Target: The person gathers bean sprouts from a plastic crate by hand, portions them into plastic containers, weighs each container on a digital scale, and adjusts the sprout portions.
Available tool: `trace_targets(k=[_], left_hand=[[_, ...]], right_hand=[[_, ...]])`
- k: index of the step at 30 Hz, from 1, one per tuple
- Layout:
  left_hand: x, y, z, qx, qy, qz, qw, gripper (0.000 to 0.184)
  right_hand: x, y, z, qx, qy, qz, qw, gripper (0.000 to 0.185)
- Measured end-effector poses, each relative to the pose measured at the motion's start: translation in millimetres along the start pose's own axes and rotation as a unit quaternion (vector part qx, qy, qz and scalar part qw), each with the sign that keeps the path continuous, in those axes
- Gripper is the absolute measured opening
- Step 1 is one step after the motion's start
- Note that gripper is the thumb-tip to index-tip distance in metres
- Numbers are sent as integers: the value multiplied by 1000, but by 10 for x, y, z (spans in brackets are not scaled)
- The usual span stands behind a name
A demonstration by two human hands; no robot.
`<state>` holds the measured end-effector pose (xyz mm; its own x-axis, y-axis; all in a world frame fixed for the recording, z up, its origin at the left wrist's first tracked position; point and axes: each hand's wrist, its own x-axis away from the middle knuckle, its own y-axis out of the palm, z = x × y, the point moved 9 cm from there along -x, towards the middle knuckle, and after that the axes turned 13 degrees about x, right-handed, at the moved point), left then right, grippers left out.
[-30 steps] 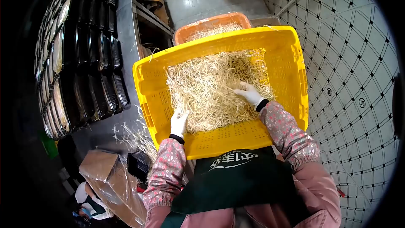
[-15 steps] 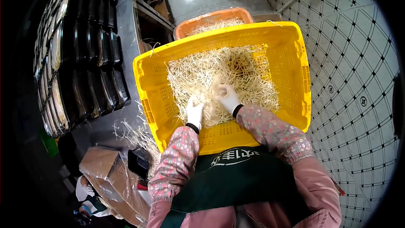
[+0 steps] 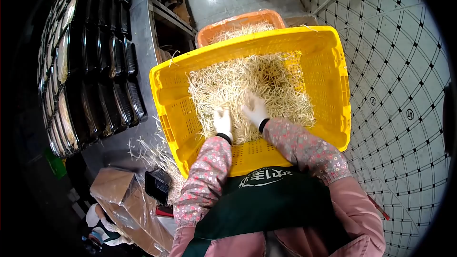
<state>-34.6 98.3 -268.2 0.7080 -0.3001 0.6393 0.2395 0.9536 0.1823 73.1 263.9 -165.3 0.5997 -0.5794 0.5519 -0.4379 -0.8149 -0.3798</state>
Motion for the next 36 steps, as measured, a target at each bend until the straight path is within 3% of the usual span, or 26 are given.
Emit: trace_targets(k=[1,3,5,6,7,9,11,12,15,16,17,18,19,20,21,23,25,26,27,28,29,31,32,33,35,36], left_hand=[[455,456,331,29,-88,-51,994,52],[887,774,937,-88,7,-62,994,49],[941,752,1314,-117,-9,-57,991,53],[887,678,1396,-85,-57,-33,994,53],[808,579,1451,-51,-105,-9,993,53],[85,22,1353,-157,55,10,986,64],[-135,-128,1134,-97,-38,135,985,67],[-276,-73,976,-106,-36,119,987,68],[-495,100,294,-104,33,48,993,68],[-246,244,320,-46,2,0,999,67],[179,476,514,14,-29,-51,998,66],[674,830,756,201,-149,-46,967,60],[775,706,739,234,-156,-38,959,56],[896,452,825,141,-72,-15,987,60],[1124,454,987,83,-66,-29,994,68],[1189,213,910,125,-159,3,979,77],[1041,-50,947,79,-148,42,985,83],[937,-161,960,66,-152,93,982,84],[877,-224,985,50,-146,177,972,78],[440,-489,588,101,-123,150,976,71],[16,-740,207,151,-99,120,976,67],[165,-163,224,198,-158,94,963,71],[153,-126,127,199,-73,129,969,66],[324,-100,93,198,-73,133,968,66],[833,96,238,125,-128,71,981,67],[1112,230,530,105,-165,105,975,67]], right_hand=[[10,230,10,31,6,-70,997,68],[233,200,-60,-26,-32,7,999,63],[258,-72,-219,-88,-52,-33,994,64],[205,-230,-211,-67,-11,-45,997,67],[119,-410,-138,-17,-8,-29,999,71],[-267,-550,536,-14,66,87,994,73],[-368,-500,716,33,142,143,979,72],[-397,-312,611,52,129,146,979,72],[-251,240,-62,60,26,51,997,67],[-279,506,-69,37,-43,-14,998,66],[-118,569,-199,69,-39,-34,996,66],[158,280,-637,97,-21,-78,992,66],[185,310,-698,137,-108,-100,980,70],[214,288,-757,156,-140,-157,965,72],[224,227,-828,175,-172,-214,946,74],[-37,-55,-884,82,-227,-225,944,72],[-659,-485,-474,104,-136,-53,984,65],[-874,-755,-324,75,-42,20,996,58],[-1047,-893,-170,103,64,32,992,59],[-1377,-800,81,200,34,134,970,61],[-1379,-689,-5,200,32,131,970,61],[-1253,-314,-420,284,-9,154,946,62],[-1148,-22,-610,295,-80,107,946,61],[-949,242,-737,303,-149,58,940,60],[-450,619,-770,365,-231,-84,898,59],[-287,558,-820,363,-282,-66,886,59]])
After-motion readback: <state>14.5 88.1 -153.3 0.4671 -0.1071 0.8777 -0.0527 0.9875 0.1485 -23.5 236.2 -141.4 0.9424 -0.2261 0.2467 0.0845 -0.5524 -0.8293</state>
